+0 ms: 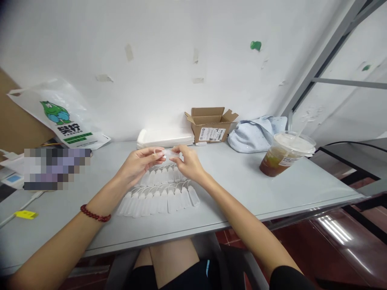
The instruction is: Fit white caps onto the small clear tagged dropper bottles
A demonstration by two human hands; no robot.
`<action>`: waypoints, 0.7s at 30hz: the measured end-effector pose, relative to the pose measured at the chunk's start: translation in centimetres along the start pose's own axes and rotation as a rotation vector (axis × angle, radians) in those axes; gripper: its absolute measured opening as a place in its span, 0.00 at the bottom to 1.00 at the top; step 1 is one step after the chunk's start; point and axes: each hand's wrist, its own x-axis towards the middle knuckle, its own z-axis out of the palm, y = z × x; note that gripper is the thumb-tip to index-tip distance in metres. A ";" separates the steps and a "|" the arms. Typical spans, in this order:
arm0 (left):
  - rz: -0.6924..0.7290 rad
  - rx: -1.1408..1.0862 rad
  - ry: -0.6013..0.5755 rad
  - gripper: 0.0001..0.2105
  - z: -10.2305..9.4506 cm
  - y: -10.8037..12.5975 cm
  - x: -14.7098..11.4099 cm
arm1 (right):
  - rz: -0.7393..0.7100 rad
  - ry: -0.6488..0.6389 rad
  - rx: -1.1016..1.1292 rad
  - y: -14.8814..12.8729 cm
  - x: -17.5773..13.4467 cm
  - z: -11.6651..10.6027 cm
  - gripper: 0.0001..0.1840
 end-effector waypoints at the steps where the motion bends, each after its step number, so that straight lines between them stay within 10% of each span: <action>1: 0.003 0.016 0.008 0.12 0.1 0.0 0.0 | 0.010 -0.001 0.009 0.0 0.0 0.0 0.05; 15: 0.134 0.249 0.062 0.12 1.0 0.1 -0.4 | -0.038 -0.081 0.027 -0.8 -0.5 0.1 0.17; 21: 0.304 0.516 0.135 0.11 1.0 -0.6 -0.5 | 0.213 -0.202 0.307 -1.2 0.0 -0.7 0.14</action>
